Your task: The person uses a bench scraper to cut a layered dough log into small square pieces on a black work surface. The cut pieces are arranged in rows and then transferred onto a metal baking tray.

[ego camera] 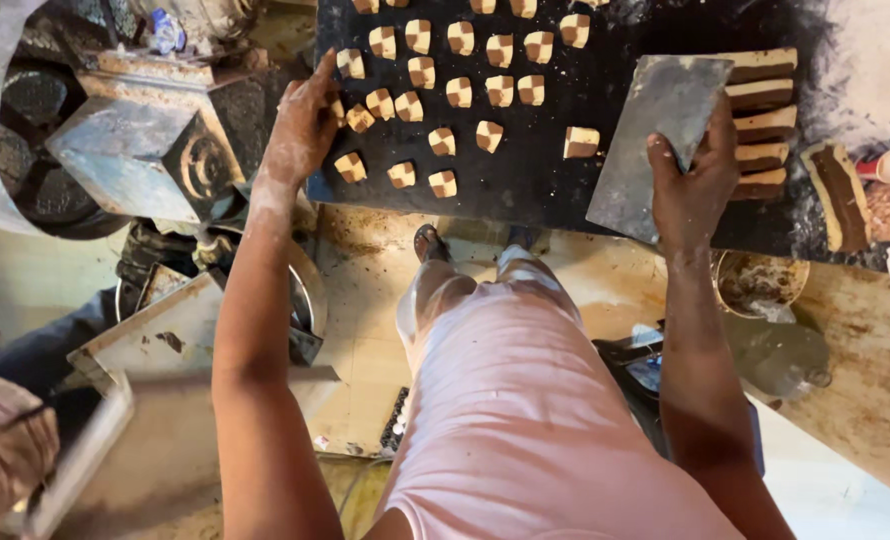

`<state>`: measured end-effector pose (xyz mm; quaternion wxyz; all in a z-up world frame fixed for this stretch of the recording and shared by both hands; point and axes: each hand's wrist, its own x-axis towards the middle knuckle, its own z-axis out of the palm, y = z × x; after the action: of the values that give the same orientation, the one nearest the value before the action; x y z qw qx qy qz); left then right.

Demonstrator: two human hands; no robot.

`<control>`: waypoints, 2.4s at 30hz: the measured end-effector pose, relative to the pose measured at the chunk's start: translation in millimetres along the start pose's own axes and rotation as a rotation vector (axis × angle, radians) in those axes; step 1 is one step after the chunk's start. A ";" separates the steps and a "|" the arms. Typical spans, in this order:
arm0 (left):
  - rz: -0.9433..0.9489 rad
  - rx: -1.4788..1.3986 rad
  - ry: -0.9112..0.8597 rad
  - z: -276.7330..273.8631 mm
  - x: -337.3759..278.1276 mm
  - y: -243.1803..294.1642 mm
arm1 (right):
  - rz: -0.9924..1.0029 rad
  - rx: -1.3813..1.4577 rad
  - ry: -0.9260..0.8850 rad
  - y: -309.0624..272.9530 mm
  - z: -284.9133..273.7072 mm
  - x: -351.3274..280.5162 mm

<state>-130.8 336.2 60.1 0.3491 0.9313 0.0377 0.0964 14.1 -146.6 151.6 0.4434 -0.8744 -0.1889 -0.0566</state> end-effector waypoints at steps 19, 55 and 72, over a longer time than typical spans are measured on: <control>0.071 -0.134 0.326 63.0 -60.3 87.4 | -0.021 0.701 -0.928 -252.1 30.0 22.2; 0.153 0.083 0.112 42.3 -31.3 -23.9 | 0.340 0.637 0.133 32.2 149.1 -71.9; 0.253 -0.002 -0.013 44.8 -21.8 -46.5 | 0.385 0.300 0.549 32.5 219.7 -103.9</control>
<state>-143.1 339.4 -6.9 0.3354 0.9289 -0.0824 0.1336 -84.4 -18.0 -32.4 0.6033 -0.7714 0.0991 -0.1765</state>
